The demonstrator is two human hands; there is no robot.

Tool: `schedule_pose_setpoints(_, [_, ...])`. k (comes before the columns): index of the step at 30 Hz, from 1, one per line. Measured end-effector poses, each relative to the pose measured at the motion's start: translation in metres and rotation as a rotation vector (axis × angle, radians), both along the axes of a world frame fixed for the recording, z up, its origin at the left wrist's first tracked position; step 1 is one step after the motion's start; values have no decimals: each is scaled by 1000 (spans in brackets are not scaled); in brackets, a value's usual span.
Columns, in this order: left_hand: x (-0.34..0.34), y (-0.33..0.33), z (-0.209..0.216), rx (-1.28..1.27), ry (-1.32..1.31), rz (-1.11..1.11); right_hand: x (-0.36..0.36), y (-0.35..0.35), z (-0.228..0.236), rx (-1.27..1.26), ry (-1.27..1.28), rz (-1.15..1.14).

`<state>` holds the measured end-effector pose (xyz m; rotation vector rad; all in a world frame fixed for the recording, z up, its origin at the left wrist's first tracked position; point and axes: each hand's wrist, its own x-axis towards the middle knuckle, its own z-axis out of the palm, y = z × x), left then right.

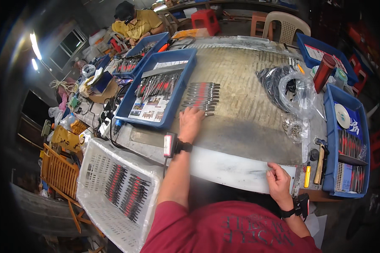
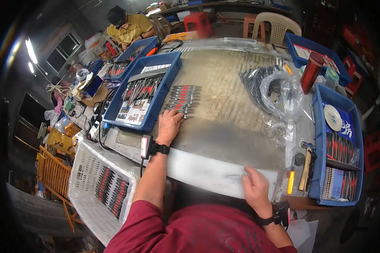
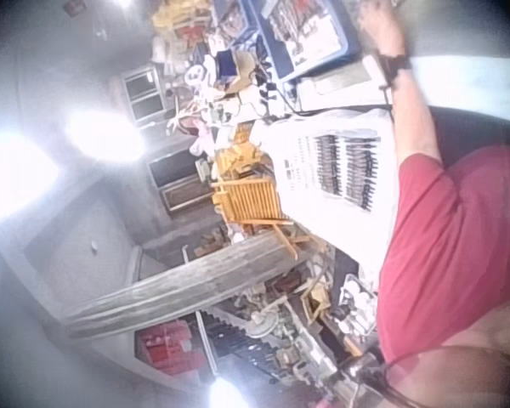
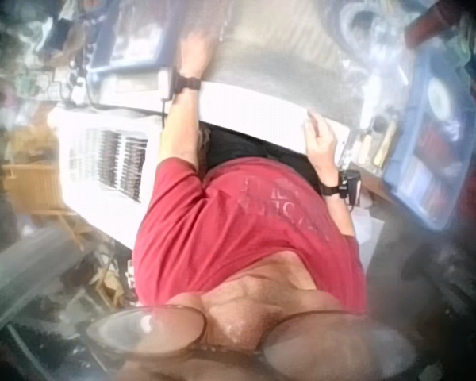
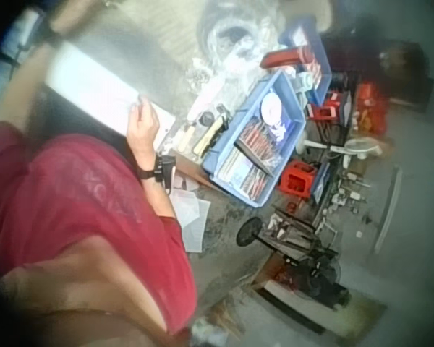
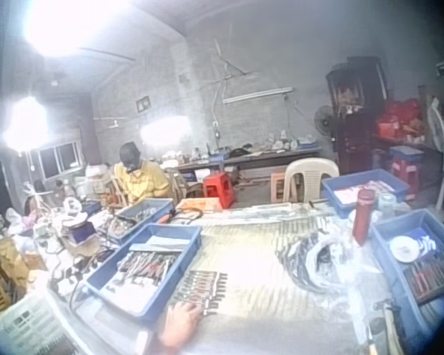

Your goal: The person repeatedly picks up small metal pins and inserts them into black key handle bodies on a white work surface. They then place the assembled handles into a white basket. The process is repeated multiple times throughout the clip.

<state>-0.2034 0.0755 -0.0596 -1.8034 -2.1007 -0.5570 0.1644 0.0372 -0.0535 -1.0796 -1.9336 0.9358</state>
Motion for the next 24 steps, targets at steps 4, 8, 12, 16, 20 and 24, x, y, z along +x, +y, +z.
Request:
schedule_pose_setpoints(4, [0, 1, 2, -24, 19, 13, -1, 0, -2, 51, 40, -4])
schedule_pose_setpoints(8, [0, 2, 1, -29, -14, -7, 0, 0, -1, -16, 1, -6])
schedule_pose_setpoints(12, [-1, 4, 1, 27, -46, -32, 1, 0, -2, 6, 19, -8])
schedule_pose_setpoints(16, [-3, 0, 0, 54, -132, -2, -1, 0, -5, 52, 55, -16])
schedule_pose_setpoints(20, [-7, -2, -1, 56, -179, 32, -1, 0, -6, 52, 60, -16])
schedule_pose_setpoints(24, [-9, 0, -4, 42, -169, 52, 0, 0, -5, 58, 48, -13])
